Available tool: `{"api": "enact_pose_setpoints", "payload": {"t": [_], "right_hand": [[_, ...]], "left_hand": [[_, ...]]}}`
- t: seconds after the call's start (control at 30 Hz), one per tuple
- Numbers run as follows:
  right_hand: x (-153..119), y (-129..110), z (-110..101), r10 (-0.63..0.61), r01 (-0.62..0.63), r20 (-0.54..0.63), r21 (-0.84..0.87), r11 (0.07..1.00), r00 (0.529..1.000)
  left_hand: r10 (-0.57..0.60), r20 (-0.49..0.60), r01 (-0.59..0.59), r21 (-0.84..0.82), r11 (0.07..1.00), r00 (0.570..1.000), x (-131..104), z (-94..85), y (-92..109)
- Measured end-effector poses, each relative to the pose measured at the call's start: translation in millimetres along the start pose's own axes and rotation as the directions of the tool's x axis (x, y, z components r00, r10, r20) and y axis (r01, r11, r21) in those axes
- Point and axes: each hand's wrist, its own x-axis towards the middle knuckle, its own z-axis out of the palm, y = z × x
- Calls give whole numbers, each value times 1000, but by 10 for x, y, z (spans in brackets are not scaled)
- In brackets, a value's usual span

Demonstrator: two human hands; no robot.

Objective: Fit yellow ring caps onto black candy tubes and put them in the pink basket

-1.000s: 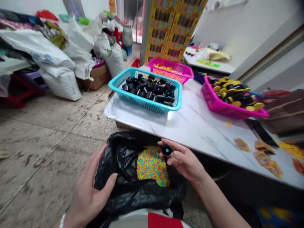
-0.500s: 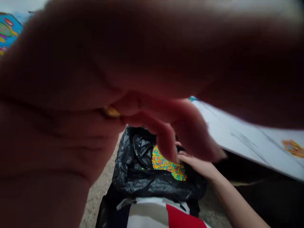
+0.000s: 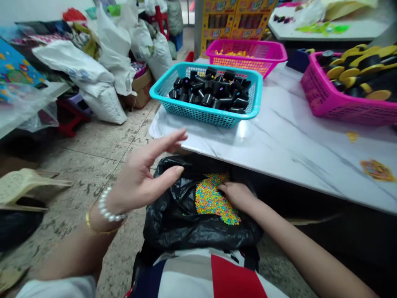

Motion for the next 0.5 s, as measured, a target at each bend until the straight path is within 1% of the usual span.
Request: {"api": "enact_pose_setpoints", "payload": {"t": [0.03,0.07,0.1,0.13,0.17,0.2,0.23,0.27,0.3,0.33,0.37,0.4,0.43,0.5], "right_hand": [[-45,17,-40,-22,22,0,41,999,1000],[-107,39,-89,-37,36,3,123,992,999],[-180,65,-144,-44,39,11,249,968,999],[-259,89,-201,-45,31,25,409,912,999],[-333,108,-255,-42,15,33,576,817,999],[-395,119,-305,-31,-1,31,719,695,999],[-440,121,-347,-14,-7,19,816,578,1000],[-465,113,-381,5,-4,2,866,499,1000],[-470,97,-407,24,3,-15,893,450,1000],[-459,74,-427,36,13,-31,907,422,999],[-438,46,-444,40,26,-47,910,413,998],[-412,16,-463,40,44,-68,904,425,997],[-388,-14,-485,43,72,-104,885,459,994],[-360,-68,-552,51,145,-212,805,575,976]], "left_hand": [[-37,5,37,58,998,999,-83,109,-183],[-92,-18,93,125,988,996,-195,214,-373],[-139,-54,147,195,970,989,-330,309,-559],[-168,-99,189,261,947,981,-480,394,-731],[-202,-140,236,308,921,969,-634,466,-881],[-232,-189,284,330,900,954,-782,527,-1007],[-288,-201,342,326,882,936,-913,577,-1106],[-358,-203,406,305,861,911,-1019,618,-1178],[-417,-198,459,288,841,887,-1095,649,-1224],[-459,-191,497,278,822,867,-1138,669,-1248],[-473,-197,512,283,811,859,-1147,676,-1252],[-457,-216,504,306,808,863,-1125,669,-1239],[-416,-244,479,341,809,876,-1078,647,-1214],[-296,-299,404,422,812,907,-931,559,-1131]]}}
